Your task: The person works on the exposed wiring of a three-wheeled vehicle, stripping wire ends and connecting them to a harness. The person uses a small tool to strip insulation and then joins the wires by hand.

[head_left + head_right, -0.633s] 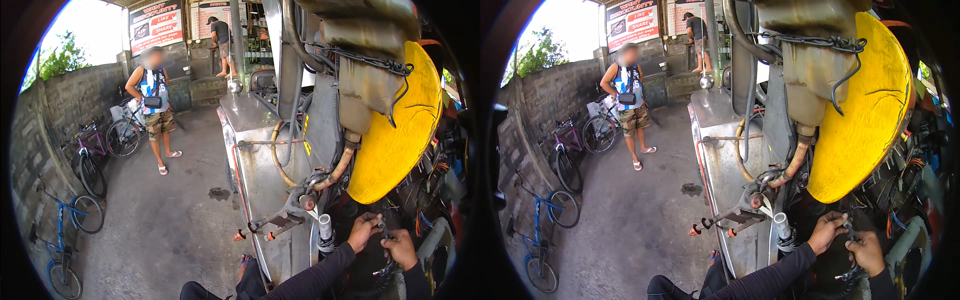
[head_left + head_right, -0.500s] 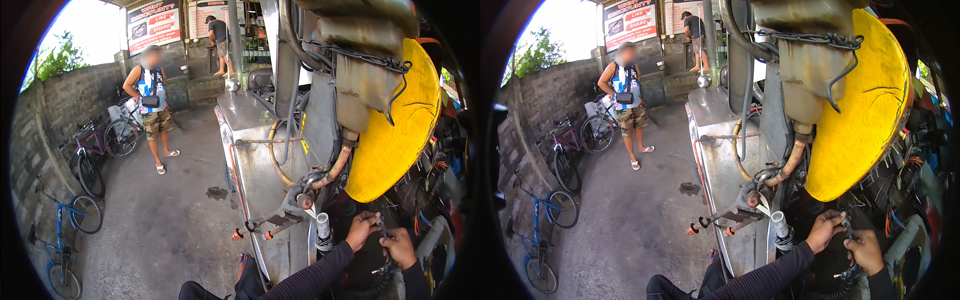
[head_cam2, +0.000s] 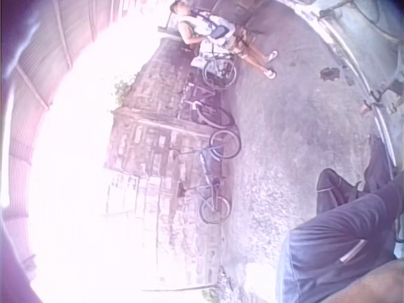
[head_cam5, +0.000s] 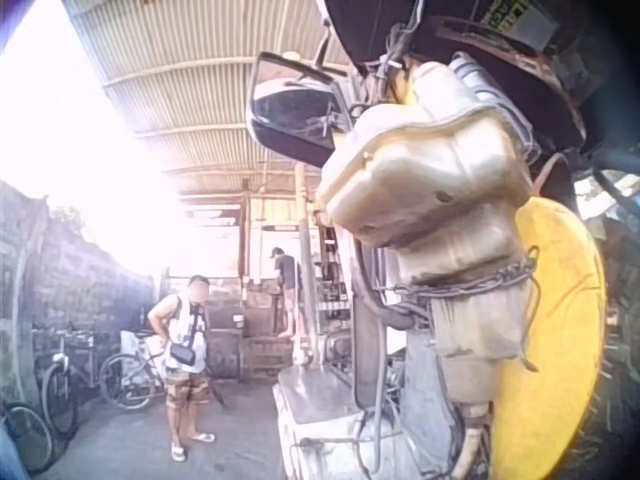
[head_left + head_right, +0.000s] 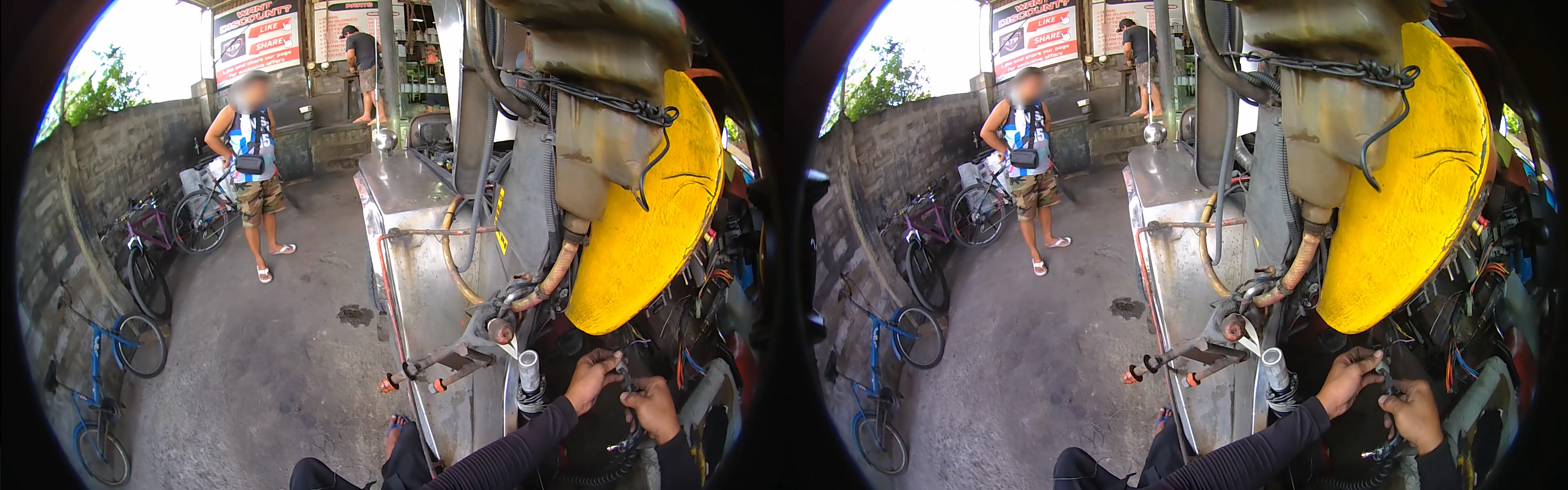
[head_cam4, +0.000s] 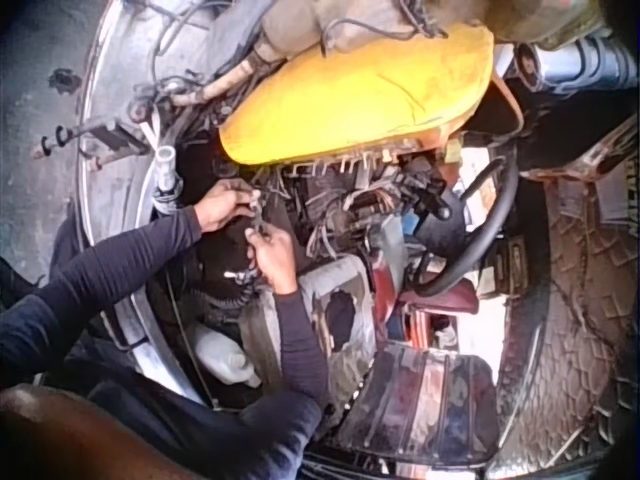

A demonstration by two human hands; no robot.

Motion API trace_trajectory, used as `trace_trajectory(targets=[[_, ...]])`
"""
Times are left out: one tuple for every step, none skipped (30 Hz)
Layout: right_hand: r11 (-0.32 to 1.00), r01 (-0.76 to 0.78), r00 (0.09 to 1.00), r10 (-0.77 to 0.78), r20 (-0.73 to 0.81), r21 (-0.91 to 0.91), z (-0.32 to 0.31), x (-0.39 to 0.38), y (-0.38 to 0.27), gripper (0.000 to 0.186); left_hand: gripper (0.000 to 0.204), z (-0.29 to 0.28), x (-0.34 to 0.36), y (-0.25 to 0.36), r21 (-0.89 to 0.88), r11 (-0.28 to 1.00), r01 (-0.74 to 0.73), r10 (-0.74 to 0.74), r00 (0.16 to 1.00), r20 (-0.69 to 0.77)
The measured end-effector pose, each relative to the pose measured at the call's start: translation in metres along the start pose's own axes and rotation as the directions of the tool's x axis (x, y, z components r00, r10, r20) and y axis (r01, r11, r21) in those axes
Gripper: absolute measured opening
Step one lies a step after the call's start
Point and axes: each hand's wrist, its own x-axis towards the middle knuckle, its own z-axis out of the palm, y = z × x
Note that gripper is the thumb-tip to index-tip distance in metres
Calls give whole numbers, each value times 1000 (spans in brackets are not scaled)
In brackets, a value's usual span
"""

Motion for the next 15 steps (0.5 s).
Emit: trace_trajectory(targets=[[1000,-2,1000,2,-2,-4,0,0,0,17,18,0,0,-1,-2,1000,4,-4,1000,5],[1000,-4,1000,4,-3,-7,-1,0,0,17,18,-1,1,-2,4,1000,-2,2,1000,5],[1000,-5,1000,5,-5,-10,-1,0,0,17,19,-1,2,-3,9,1000,-7,7,1000,6],[1000,-8,1000,8,-8,-10,-2,0,0,17,19,-1,3,-3,15,1000,-12,12,1000,9],[1000,-11,1000,11,-11,-9,-2,-1,1,17,19,0,2,-4,14,1000,-5,5,1000,3],[1000,-6,1000,6,-11,-6,-1,1,0,16,19,0,0,-2,18,1000,-5,5,1000,-3],[1000,-6,1000,6,-7,-10,-1,1,-1,16,19,0,-1,1,21,1000,-5,6,1000,-10],[1000,-6,1000,6,-2,-12,0,1,-1,16,19,1,-2,1,14,1000,-5,5,1000,-10],[1000,-7,1000,7,4,-15,1,0,-1,16,19,0,-3,0,7,1000,-5,5,1000,-12],[1000,-3,1000,3,5,-1,1,2,1,16,19,-1,-3,1,-1,1000,-4,4,1000,-15],[1000,8,1000,-8,5,1,3,3,1,16,20,-3,-3,3,15,1000,-16,16,1000,-12],[1000,9,1000,-9,-2,0,1,1,2,16,20,-1,-4,1,23,1000,-19,19,1000,-4],[1000,9,1000,-9,-11,-2,0,-3,3,16,20,2,-5,-1,30,999,-20,20,1000,5],[1000,7,1000,-8,-21,-17,0,-6,3,16,20,4,-6,-3,19,1000,-24,24,1000,1],[999,4,999,-5,-35,-32,-1,-8,1,15,19,6,-6,-3,8,1000,-25,25,1000,0]])
